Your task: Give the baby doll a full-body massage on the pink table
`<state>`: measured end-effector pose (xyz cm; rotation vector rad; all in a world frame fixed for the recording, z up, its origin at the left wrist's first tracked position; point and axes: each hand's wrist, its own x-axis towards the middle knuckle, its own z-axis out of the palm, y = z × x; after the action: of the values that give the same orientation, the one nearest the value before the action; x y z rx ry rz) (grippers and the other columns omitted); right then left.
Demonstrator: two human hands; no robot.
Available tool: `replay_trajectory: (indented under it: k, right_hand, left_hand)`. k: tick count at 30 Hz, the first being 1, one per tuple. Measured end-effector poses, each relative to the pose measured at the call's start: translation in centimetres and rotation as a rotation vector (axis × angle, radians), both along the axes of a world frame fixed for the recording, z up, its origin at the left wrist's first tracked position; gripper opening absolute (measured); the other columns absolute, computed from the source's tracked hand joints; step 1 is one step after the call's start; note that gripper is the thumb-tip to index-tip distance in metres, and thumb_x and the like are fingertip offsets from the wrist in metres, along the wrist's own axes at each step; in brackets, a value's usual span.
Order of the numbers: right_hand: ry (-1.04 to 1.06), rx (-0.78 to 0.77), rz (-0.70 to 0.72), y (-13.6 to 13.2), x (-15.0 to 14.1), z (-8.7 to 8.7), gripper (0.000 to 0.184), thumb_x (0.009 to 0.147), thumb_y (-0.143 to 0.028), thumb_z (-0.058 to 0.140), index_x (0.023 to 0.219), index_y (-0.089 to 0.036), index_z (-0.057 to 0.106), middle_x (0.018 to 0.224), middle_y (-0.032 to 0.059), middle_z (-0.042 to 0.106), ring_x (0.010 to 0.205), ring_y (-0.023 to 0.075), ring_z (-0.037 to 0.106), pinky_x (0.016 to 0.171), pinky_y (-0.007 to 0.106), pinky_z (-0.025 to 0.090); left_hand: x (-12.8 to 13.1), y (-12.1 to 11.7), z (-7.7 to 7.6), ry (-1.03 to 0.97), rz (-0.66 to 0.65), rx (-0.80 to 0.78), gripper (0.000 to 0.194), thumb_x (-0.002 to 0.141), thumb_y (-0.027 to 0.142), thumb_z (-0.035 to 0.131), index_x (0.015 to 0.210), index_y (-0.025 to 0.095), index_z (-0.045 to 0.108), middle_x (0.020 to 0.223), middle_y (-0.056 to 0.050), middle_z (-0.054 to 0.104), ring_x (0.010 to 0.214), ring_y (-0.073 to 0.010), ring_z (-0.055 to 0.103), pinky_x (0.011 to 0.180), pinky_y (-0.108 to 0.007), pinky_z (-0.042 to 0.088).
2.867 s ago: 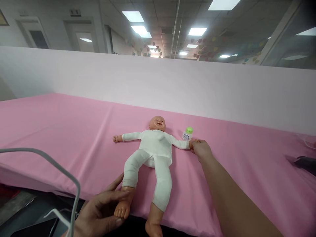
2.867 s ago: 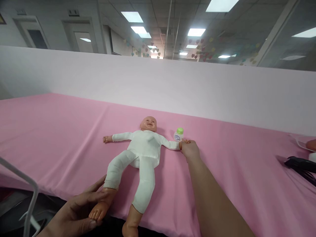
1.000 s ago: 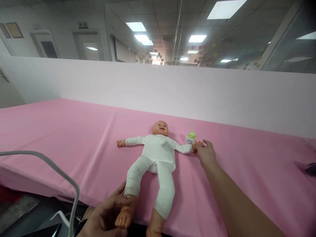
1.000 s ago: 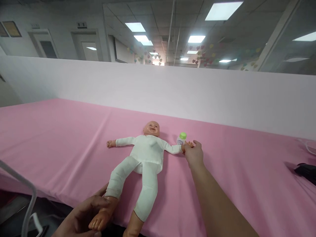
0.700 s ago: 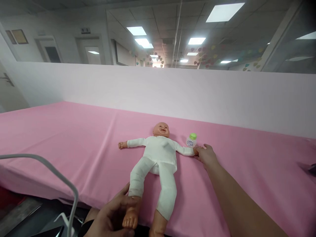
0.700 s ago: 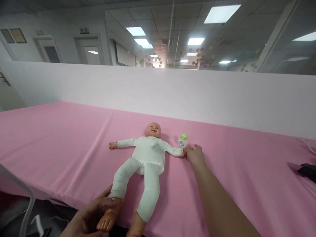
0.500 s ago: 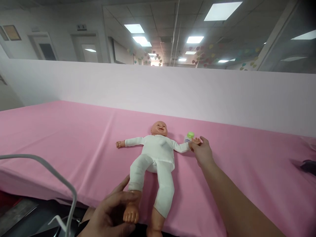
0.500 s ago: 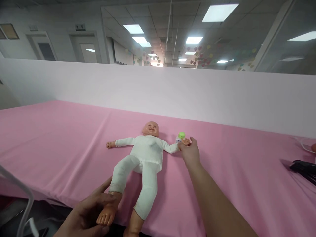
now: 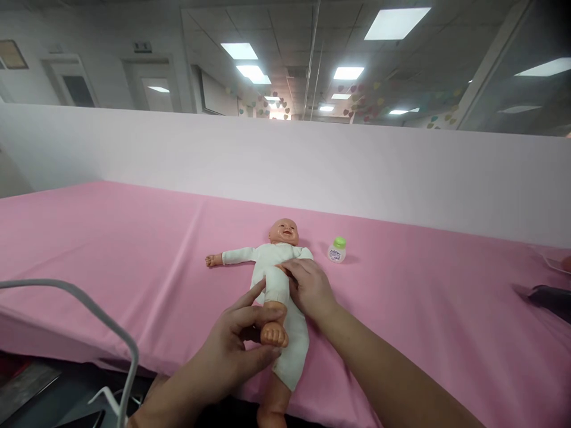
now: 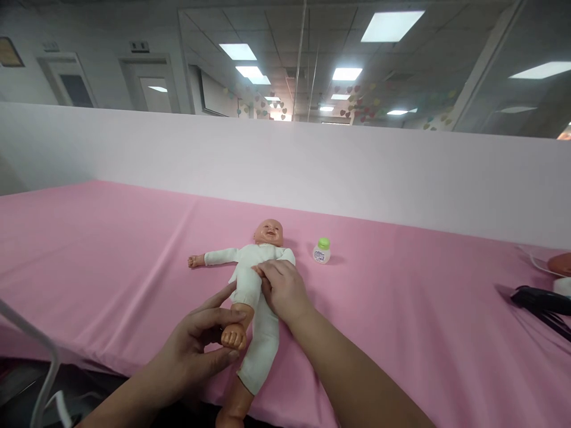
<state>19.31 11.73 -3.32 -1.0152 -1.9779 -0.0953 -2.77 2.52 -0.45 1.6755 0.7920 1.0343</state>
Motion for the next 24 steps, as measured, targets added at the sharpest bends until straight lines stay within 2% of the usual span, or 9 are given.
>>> replay_trajectory:
  k: [3, 6, 8, 11, 17, 20, 24]
  right_hand:
    - [-0.067, 0.003, 0.003, 0.0, 0.0, -0.3, 0.025, 0.093, -0.013, 0.060, 0.114, -0.020, 0.072, 0.113, 0.0078, 0.076, 0.104, 0.0264, 0.066, 0.094, 0.043, 0.053]
    - [-0.120, -0.029, 0.003, -0.1, -0.2, -0.5, 0.024, 0.092, -0.013, 0.062, 0.112, -0.019, 0.072, 0.113, 0.0079, 0.076, 0.105, 0.0279, 0.064, 0.096, 0.044, 0.051]
    - [-0.136, -0.049, -0.004, -0.3, -0.4, -0.5, 0.022, 0.092, -0.014, 0.062, 0.111, -0.019, 0.072, 0.112, 0.0080, 0.075, 0.105, 0.0284, 0.064, 0.096, 0.044, 0.051]
    - [-0.117, -0.064, -0.030, -0.4, -0.5, -0.4, 0.019, 0.093, -0.016, 0.061, 0.109, -0.021, 0.071, 0.110, 0.0080, 0.075, 0.102, 0.0279, 0.063, 0.094, 0.044, 0.051]
    - [-0.037, -0.007, -0.061, -0.1, 0.2, -0.3, 0.027, 0.092, -0.013, 0.057, 0.115, -0.021, 0.069, 0.113, 0.0090, 0.075, 0.105, 0.0281, 0.064, 0.096, 0.046, 0.052]
    - [0.116, -0.024, -0.144, 0.3, 1.4, 0.0, 0.028, 0.092, -0.020, 0.059, 0.118, -0.023, 0.069, 0.115, 0.0092, 0.075, 0.104, 0.0274, 0.067, 0.095, 0.045, 0.055]
    - [0.524, -0.188, -0.345, 1.3, 5.5, 0.2, 0.035, 0.089, -0.041, 0.066, 0.120, -0.025, 0.068, 0.113, 0.0057, 0.076, 0.093, 0.0232, 0.073, 0.083, 0.038, 0.061]
  left_hand:
    - [0.5, 0.3, -0.1, -0.016, 0.054, -0.029, 0.040, 0.079, 0.027, 0.085, 0.118, 0.025, 0.080, 0.168, -0.011, 0.037, 0.156, -0.0456, 0.025, 0.091, -0.041, 0.063]
    - [0.9, 0.6, -0.3, -0.098, 0.101, -0.043, 0.040, 0.078, 0.027, 0.086, 0.118, 0.025, 0.081, 0.168, -0.011, 0.038, 0.154, -0.0433, 0.030, 0.104, -0.045, 0.057]
    - [1.0, 0.8, -0.4, -0.155, 0.112, -0.056, 0.040, 0.077, 0.028, 0.087, 0.116, 0.025, 0.081, 0.166, -0.011, 0.041, 0.154, -0.0416, 0.032, 0.112, -0.048, 0.051]
    - [0.8, 0.8, -0.3, -0.203, 0.095, -0.095, 0.041, 0.076, 0.028, 0.088, 0.116, 0.026, 0.081, 0.170, -0.010, 0.034, 0.153, -0.0417, 0.035, 0.114, -0.051, 0.048]
    - [-0.9, -1.1, 0.4, -0.087, 0.071, -0.073, 0.038, 0.083, 0.030, 0.084, 0.120, 0.030, 0.079, 0.169, -0.006, 0.037, 0.159, -0.0396, 0.018, 0.123, -0.055, 0.034]
    - [-2.6, -2.3, -0.2, -0.068, 0.048, -0.093, 0.039, 0.084, 0.029, 0.083, 0.122, 0.034, 0.078, 0.172, -0.002, 0.030, 0.157, -0.0410, 0.025, 0.122, -0.055, 0.036]
    - [-5.1, -3.3, -2.6, -0.155, 0.044, -0.070, 0.040, 0.078, 0.028, 0.087, 0.117, 0.036, 0.081, 0.172, -0.002, 0.031, 0.154, -0.0434, 0.032, 0.118, -0.054, 0.041]
